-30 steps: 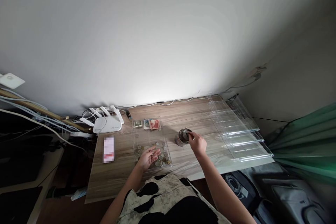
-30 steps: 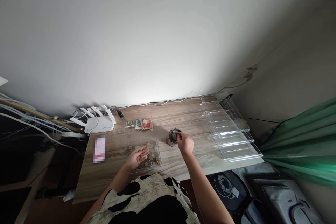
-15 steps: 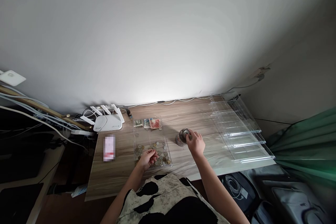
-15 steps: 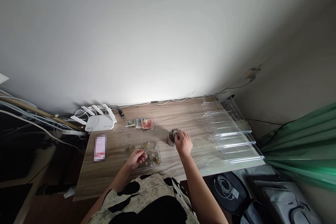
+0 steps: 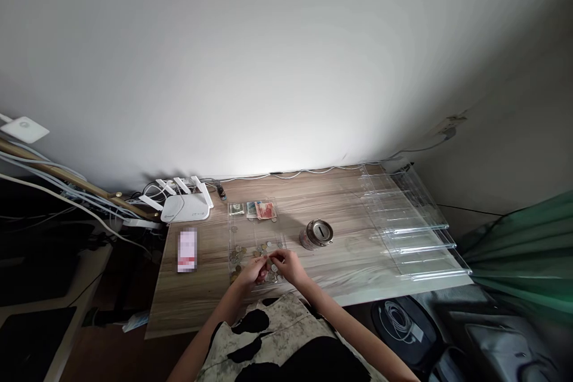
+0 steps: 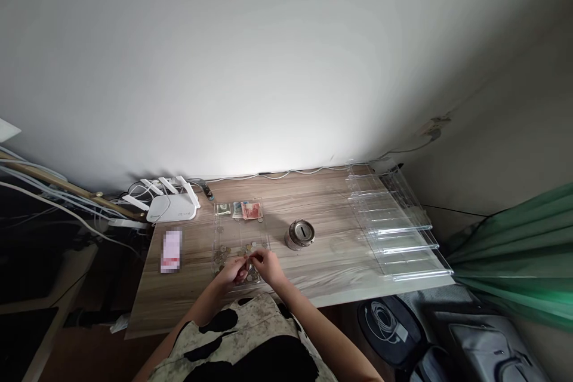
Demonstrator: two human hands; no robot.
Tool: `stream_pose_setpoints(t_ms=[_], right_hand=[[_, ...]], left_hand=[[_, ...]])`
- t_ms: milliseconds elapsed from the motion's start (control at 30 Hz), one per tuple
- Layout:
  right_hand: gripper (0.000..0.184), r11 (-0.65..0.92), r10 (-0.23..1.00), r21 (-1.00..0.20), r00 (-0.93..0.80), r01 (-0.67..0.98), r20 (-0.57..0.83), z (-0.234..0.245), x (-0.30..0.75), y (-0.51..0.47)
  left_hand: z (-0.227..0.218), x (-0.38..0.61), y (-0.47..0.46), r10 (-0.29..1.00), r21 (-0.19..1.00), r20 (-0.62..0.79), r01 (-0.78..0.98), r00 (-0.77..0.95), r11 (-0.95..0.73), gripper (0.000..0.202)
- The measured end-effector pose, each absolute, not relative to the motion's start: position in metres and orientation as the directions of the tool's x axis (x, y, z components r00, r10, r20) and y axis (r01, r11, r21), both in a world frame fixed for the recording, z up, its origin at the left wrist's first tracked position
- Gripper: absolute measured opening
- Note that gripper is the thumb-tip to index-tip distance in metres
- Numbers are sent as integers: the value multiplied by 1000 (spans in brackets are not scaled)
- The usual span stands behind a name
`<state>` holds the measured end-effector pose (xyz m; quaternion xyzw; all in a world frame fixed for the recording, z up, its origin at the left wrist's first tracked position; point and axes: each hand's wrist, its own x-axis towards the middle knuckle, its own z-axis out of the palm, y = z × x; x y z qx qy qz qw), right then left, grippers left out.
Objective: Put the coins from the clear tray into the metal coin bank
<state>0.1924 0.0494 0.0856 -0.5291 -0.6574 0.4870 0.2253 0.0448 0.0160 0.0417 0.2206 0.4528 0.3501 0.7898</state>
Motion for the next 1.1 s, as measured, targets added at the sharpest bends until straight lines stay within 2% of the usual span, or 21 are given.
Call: stream_pose_setpoints(t_ms=[67, 167, 267, 333, 433, 533, 633, 767, 833, 900, 967, 1033, 1100], right_hand=[[21, 36, 950, -852, -283, 523, -134, 92, 207, 56], [27, 131, 991, -724, -68, 678, 116, 105, 243, 73], [31, 64, 948, -560, 125, 826, 292, 109, 283, 94], [31, 33, 939, -467, 132, 884, 317, 105, 304, 103], [28, 29, 959, -368, 78, 929, 272, 94, 318, 107], [28, 14, 967, -332, 72, 943, 245, 86, 318, 104], [28, 25, 946, -341, 88, 940, 312, 85, 313, 100], [29, 165, 889, -406, 43, 899, 456, 88, 300, 92], [28, 277, 893, -447, -56, 851, 447, 85, 287, 83], [27, 347, 920, -495, -186, 796, 345, 78, 268, 72], [26, 335, 942, -542, -289, 771, 171, 65, 246, 60], [26, 291, 931, -564, -363, 772, -17, 49, 225, 51], [31, 282, 885, -564, -437, 776, -159, 34, 208, 47]], left_hand=[[42, 44, 16, 739, 608, -581, -423, 340, 672, 43], [45, 40, 18, 724, 522, -622, -531, 297, 667, 24], [44, 34, 20, 710, 495, -644, -553, 285, 670, 19], [40, 31, 21, 709, 492, -643, -554, 289, 672, 25], [33, 31, 20, 704, 488, -657, -561, 267, 668, 28], [29, 31, 17, 701, 497, -670, -556, 242, 667, 27], [26, 30, 15, 717, 556, -662, -497, 221, 666, 23], [16, 27, 20, 722, 713, -690, -125, 46, 690, 18], [10, 24, 22, 737, 734, -674, 69, -54, 676, 16], [6, 22, 22, 795, 754, -599, 267, -96, 600, 18], [4, 20, 19, 865, 731, -497, 500, -77, 464, 26], [5, 19, 15, 918, 634, -395, 712, -39, 303, 34], [7, 18, 12, 946, 495, -324, 850, -14, 182, 38]])
